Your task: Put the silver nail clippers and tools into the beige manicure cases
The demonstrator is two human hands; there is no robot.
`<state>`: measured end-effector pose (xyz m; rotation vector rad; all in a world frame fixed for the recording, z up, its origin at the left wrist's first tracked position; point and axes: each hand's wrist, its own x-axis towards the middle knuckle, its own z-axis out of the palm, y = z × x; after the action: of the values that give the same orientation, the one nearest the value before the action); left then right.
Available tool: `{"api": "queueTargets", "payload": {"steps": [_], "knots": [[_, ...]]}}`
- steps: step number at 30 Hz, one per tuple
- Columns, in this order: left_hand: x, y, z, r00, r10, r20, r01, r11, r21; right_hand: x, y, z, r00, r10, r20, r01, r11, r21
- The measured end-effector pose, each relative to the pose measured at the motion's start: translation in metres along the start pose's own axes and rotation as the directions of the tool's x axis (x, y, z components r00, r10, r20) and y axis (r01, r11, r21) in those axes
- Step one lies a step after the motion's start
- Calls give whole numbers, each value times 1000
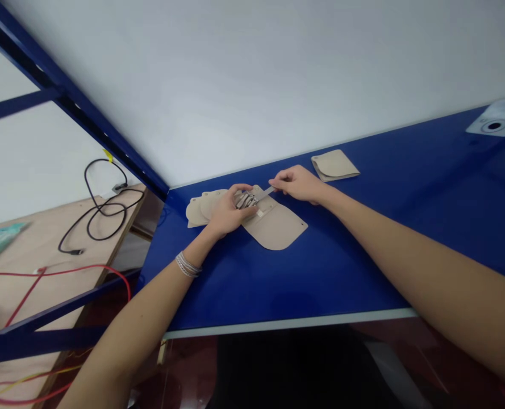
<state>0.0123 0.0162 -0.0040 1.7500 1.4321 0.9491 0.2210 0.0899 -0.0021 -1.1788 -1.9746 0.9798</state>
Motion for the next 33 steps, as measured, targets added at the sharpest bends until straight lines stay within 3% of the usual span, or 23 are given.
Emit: {"api": "queueTargets", "payload": {"steps": [6,16,28,33], "knots": [[1,-1,0,1000,30,1,-30,999,19,1,2,0,999,-4,37,3,1000,5],[0,2,-2,993,71,93,-68,997,-39,1,2,-2,998,7,58,-8,1000,21],[-2,7,-3,990,42,135,-34,997,-62,4,8,0,1000,-6,18,4,997,83],[-3,12,-4,989,37,140,-38,999,1,1,3,0,999,-7,32,5,998,55]]}}
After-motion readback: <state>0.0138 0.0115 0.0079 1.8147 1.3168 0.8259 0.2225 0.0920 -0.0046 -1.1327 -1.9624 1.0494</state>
